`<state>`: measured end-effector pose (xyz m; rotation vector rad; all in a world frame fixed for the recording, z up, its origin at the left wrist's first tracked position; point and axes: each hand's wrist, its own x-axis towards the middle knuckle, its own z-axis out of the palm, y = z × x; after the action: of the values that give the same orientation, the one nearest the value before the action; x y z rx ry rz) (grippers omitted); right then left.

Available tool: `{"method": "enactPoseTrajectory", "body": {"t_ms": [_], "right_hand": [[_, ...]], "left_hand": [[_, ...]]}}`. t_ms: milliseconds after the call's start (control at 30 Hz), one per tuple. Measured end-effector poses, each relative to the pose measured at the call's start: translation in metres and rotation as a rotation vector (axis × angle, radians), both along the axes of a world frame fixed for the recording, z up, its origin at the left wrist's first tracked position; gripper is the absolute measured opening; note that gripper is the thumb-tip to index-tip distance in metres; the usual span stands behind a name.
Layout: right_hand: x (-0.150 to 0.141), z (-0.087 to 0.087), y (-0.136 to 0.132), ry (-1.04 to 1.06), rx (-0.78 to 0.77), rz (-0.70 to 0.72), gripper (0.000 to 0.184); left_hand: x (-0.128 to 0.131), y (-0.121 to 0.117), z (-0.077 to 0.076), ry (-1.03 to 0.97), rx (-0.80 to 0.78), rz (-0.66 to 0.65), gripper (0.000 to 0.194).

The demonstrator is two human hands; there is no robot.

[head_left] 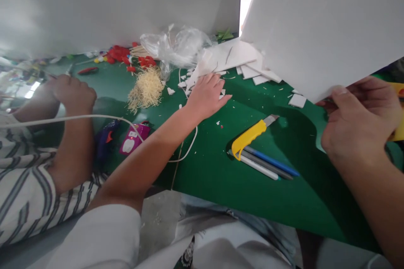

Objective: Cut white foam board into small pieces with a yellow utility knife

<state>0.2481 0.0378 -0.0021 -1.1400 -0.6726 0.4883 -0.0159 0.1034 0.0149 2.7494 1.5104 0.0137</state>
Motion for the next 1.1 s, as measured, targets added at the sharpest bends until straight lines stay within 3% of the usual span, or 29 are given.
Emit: {"method": "enactPoseTrajectory", "body": {"t_ms": [67,167,267,333,467,533,633,767,867,1100], "right_hand": [[0.0,0.001,0.0,-0.003,-0.011,0.0,0.026],[0.0,0.002,0.0,-0.012,-0.019,-0.015,0.025],[0.0,0.003,0.0,0.003,-0.023,-0.03,0.026],[0.0,0.003,-0.001,0.012,-0.03,-0.025,0.027],[-0.002,0.003,0.0,0.005,-0.023,-0.019,0.028],[-0.001,0.002,0.0,-0.013,-0.026,-0.01,0.028],[-0.002,0.004,-0.002,-0.015,-0.057,0.059,0.032],[-0.007,0.012,-0.009,-0.011,-0.156,0.258,0.049],[-0.015,0.019,-0.016,-0.026,-0.268,0.442,0.058],[-0.026,0.015,-0.028,-0.027,-0.447,0.717,0.062]], "left_hand": [[0.002,-0.021,0.004,-0.095,0.001,-0.116,0.056],[0.015,-0.062,0.01,-0.216,-0.144,-0.275,0.057],[0.031,-0.092,0.014,-0.104,-0.274,-0.232,0.047],[0.037,-0.099,0.014,-0.07,-0.3,-0.177,0.039],[0.033,-0.097,0.014,-0.097,-0.288,-0.095,0.05],[0.021,-0.098,0.017,-0.206,-0.269,-0.039,0.045],[0.0,-0.1,0.025,-0.566,-0.245,0.055,0.028],[-0.014,-0.093,0.03,-1.133,-0.564,0.3,0.029],[-0.007,-0.079,0.025,-1.342,-0.665,0.425,0.025],[0.002,-0.057,-0.001,-1.261,-0.281,0.532,0.056]]}}
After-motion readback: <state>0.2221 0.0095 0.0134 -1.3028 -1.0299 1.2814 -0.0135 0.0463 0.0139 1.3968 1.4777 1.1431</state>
